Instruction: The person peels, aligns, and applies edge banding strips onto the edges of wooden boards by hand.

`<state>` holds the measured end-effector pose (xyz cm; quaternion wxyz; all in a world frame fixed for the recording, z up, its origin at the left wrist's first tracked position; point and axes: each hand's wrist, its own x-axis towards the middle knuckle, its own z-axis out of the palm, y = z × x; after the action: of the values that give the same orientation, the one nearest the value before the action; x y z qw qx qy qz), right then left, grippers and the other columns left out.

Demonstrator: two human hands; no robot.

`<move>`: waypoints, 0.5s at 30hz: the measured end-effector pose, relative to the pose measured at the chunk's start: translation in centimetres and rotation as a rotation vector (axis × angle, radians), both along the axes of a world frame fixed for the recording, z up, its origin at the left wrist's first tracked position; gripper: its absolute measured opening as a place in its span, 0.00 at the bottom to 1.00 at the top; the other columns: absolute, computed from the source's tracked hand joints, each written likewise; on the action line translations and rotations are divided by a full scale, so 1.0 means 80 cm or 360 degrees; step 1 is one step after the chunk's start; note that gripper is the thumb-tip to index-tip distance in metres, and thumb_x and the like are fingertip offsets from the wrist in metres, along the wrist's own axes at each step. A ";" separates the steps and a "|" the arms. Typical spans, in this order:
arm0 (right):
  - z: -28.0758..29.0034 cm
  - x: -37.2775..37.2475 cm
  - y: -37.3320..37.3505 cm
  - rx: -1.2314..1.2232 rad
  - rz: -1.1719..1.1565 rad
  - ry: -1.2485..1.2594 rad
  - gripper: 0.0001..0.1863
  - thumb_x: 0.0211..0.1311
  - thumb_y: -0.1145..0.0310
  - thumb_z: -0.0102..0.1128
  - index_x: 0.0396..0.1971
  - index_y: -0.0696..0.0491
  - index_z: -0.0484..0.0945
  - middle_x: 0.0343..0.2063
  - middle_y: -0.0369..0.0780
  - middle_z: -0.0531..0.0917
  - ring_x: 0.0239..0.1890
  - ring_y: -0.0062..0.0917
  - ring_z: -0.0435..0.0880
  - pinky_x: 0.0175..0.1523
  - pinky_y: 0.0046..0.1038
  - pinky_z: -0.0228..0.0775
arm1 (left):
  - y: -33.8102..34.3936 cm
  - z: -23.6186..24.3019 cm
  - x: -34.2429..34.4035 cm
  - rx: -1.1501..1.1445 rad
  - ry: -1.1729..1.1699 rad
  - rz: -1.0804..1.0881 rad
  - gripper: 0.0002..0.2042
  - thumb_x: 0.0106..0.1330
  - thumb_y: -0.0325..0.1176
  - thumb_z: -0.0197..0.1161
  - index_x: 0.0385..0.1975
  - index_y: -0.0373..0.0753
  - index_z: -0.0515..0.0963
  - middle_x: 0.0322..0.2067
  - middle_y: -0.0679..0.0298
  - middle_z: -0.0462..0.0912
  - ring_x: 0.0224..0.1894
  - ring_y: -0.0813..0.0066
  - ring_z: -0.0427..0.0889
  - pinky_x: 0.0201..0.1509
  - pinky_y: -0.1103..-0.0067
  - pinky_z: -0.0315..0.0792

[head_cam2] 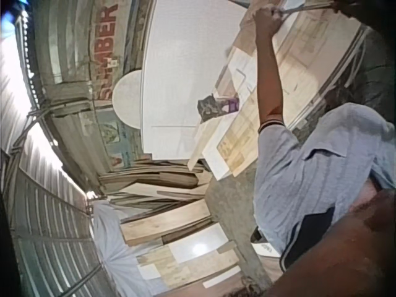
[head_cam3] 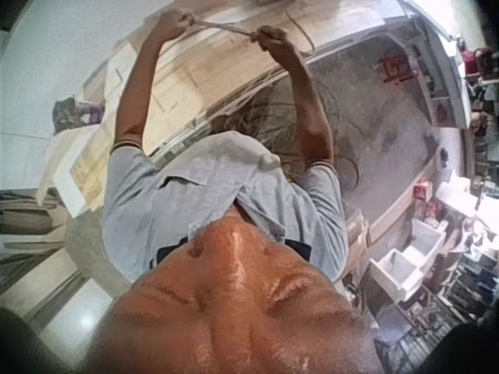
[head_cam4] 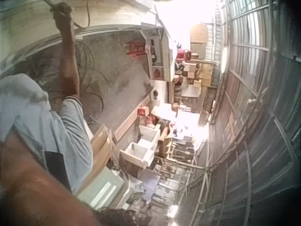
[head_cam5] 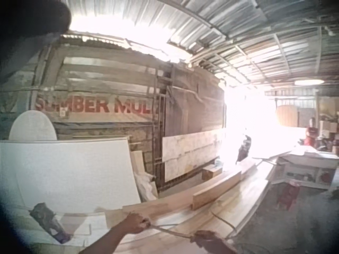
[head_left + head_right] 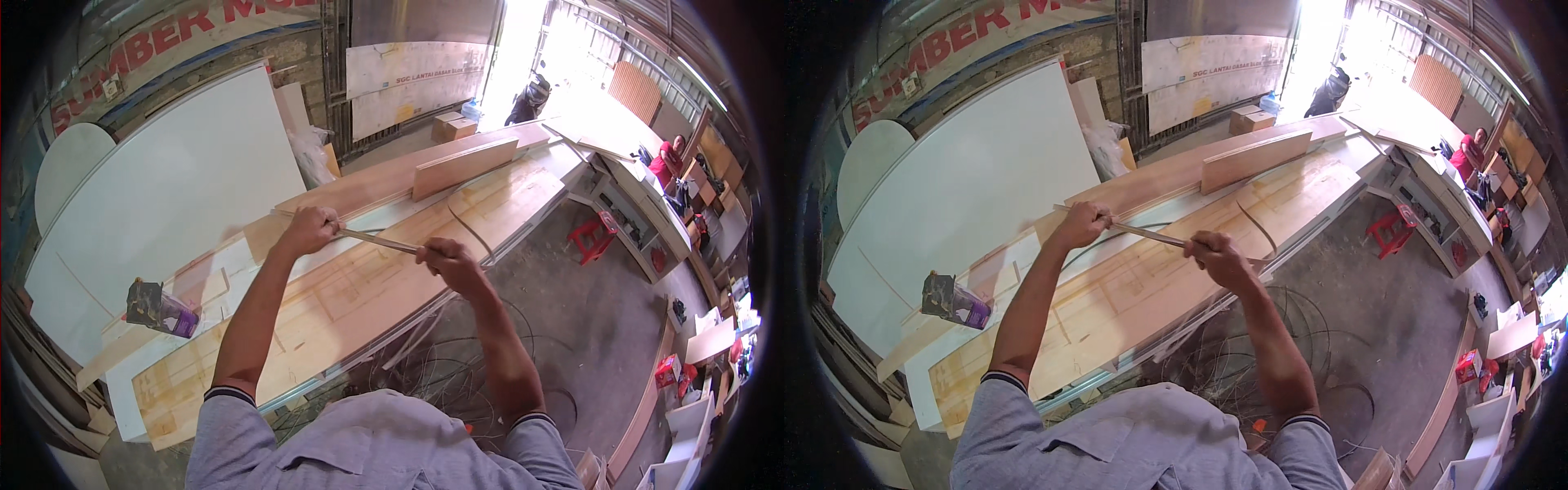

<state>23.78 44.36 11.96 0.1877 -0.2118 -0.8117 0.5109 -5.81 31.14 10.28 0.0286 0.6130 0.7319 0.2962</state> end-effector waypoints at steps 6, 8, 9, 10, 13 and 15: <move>0.013 0.095 0.028 0.0113 -0.0144 -0.0095 0.10 0.64 0.65 0.56 0.27 0.55 0.79 0.15 0.31 0.70 0.21 0.14 0.67 0.27 0.21 0.59 | -0.005 0.004 -0.052 -0.0133 -0.0018 0.0095 0.09 0.60 0.34 0.59 0.25 0.34 0.80 0.19 0.55 0.79 0.23 0.68 0.76 0.31 0.71 0.69; 0.015 0.125 0.034 0.0099 -0.0221 -0.0137 0.10 0.64 0.65 0.56 0.27 0.55 0.79 0.15 0.31 0.70 0.21 0.14 0.67 0.27 0.21 0.59 | -0.019 -0.013 -0.093 -0.0081 0.0050 0.0105 0.09 0.59 0.33 0.59 0.24 0.34 0.79 0.21 0.56 0.80 0.24 0.69 0.77 0.32 0.72 0.71; 0.013 0.147 0.040 0.0210 -0.0306 -0.0058 0.09 0.63 0.66 0.56 0.27 0.55 0.79 0.15 0.30 0.70 0.21 0.13 0.66 0.26 0.21 0.58 | -0.021 -0.013 -0.103 -0.0084 0.0050 0.0082 0.09 0.59 0.33 0.59 0.24 0.34 0.79 0.21 0.56 0.80 0.24 0.69 0.77 0.32 0.72 0.71; 0.011 0.167 0.048 0.0318 -0.0379 0.0025 0.08 0.63 0.67 0.57 0.27 0.55 0.79 0.15 0.30 0.70 0.21 0.13 0.66 0.26 0.21 0.58 | -0.026 -0.011 -0.113 -0.0063 0.0116 0.0091 0.09 0.59 0.32 0.58 0.23 0.33 0.79 0.22 0.56 0.80 0.25 0.68 0.78 0.33 0.72 0.71; 0.006 0.231 0.075 0.0320 -0.0479 -0.0007 0.08 0.61 0.69 0.57 0.27 0.56 0.79 0.16 0.30 0.69 0.20 0.12 0.65 0.26 0.20 0.57 | -0.050 -0.001 -0.141 -0.0058 0.0119 0.0184 0.10 0.60 0.35 0.59 0.23 0.35 0.79 0.24 0.57 0.81 0.28 0.65 0.80 0.39 0.70 0.70; 0.017 0.270 0.081 0.0266 -0.0596 -0.0068 0.08 0.61 0.70 0.58 0.25 0.57 0.78 0.16 0.29 0.68 0.20 0.12 0.64 0.25 0.20 0.55 | -0.067 0.012 -0.149 -0.0072 0.0054 0.0274 0.11 0.60 0.38 0.59 0.22 0.37 0.80 0.26 0.58 0.82 0.30 0.63 0.81 0.45 0.69 0.69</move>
<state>45.40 50.83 13.32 0.2790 -0.3534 -0.8016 0.3933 -17.69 25.82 11.25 0.0044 0.5518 0.7888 0.2705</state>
